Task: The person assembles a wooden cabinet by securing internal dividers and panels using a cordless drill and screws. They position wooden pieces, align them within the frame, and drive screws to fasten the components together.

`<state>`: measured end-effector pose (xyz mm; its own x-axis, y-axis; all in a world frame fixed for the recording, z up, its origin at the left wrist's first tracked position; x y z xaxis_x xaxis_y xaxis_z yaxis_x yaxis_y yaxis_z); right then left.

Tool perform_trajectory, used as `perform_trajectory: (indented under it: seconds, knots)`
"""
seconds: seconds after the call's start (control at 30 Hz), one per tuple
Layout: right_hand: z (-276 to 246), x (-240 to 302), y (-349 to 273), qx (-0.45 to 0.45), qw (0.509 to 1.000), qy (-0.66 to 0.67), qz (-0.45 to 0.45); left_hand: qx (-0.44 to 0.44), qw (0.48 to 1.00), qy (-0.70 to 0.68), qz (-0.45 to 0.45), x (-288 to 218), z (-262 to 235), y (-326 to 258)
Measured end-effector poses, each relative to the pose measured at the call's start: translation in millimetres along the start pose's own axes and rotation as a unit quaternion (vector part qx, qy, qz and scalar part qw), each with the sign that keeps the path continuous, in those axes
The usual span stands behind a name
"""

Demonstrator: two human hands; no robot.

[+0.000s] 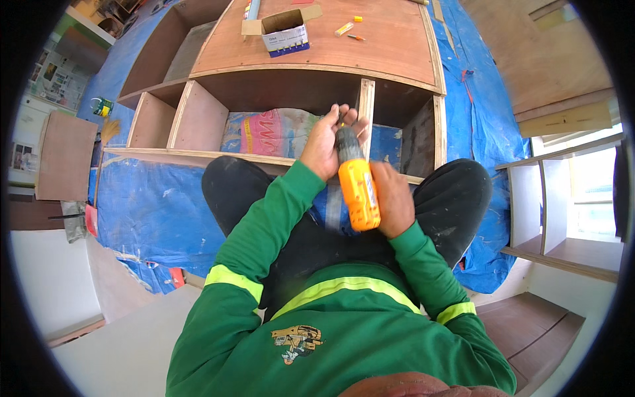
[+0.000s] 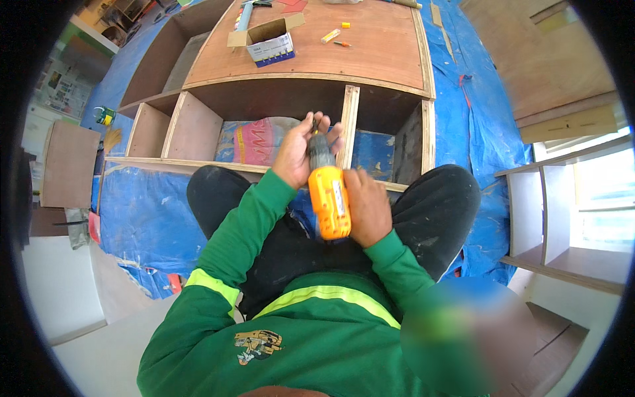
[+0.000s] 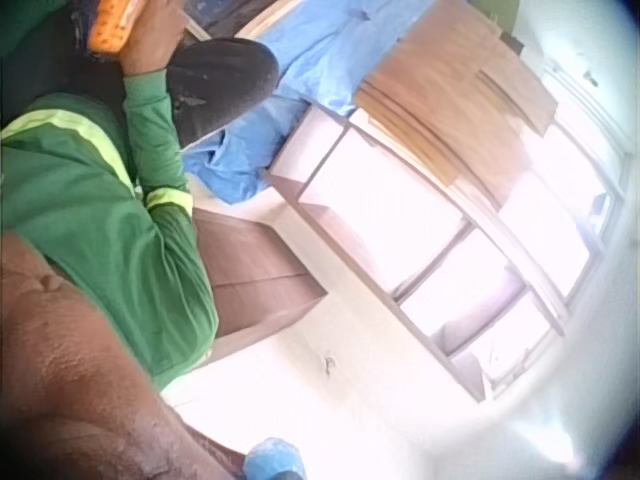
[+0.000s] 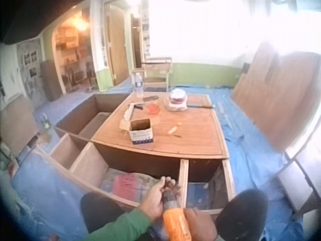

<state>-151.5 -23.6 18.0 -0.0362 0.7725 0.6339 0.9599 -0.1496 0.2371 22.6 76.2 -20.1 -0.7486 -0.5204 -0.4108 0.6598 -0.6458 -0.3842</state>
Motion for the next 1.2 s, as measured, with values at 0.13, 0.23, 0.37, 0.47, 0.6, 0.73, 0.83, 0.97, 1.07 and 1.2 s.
perform_trajectory:
  seconds: [0.13, 0.23, 0.37, 0.47, 0.6, 0.73, 0.83, 0.97, 1.07, 1.2]
  knots:
    - [-45, -9, 43, -0.005, 0.998, -0.051, -0.027, 0.042, 0.996, -0.078, -0.015, 10, 22, 55]
    - [-75, -23, 73, 0.044, 0.991, -0.125, -0.028, 0.041, 0.991, -0.123, -0.036, 24, 32, 97]
    - [-97, -40, 103, 0.137, 0.965, -0.225, -0.012, 0.023, 0.980, -0.174, -0.089, 55, 20, 148]
    - [-101, -59, 113, 0.185, 0.947, -0.262, 0.011, 0.041, 0.972, -0.214, -0.092, 76, 16, 156]
    - [-95, -80, 113, 0.185, 0.949, -0.256, -0.015, 0.053, 0.970, -0.220, -0.093, 78, 8, 163]
    - [-90, -87, 122, 0.184, 0.950, -0.252, -0.012, 0.073, 0.970, -0.217, -0.077, 73, 7, 160]
    - [-90, -86, 133, 0.194, 0.953, -0.233, -0.006, 0.079, 0.970, -0.221, -0.068, 66, 7, 161]
    - [-89, -93, 143, 0.205, 0.955, -0.213, -0.004, 0.084, 0.966, -0.236, -0.062, 64, 4, 170]
    - [-86, -98, 148, 0.202, 0.958, -0.203, 0.008, 0.099, 0.960, -0.255, -0.062, 64, -2, 181]
    - [-86, -98, 151, 0.210, 0.959, -0.189, 0.031, 0.086, 0.962, -0.251, -0.064, 68, -1, 188]
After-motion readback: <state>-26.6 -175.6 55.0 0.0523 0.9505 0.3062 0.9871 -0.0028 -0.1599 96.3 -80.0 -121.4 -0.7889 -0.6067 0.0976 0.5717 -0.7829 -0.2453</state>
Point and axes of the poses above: each hand's wrist, its own y-axis towards the middle knuckle, its own z-axis out of the palm, x = y × z, the point moved 2 cm from there along y, towards the middle knuckle, and after that the axes turned 5 degrees about y, right-handed, at the moved point
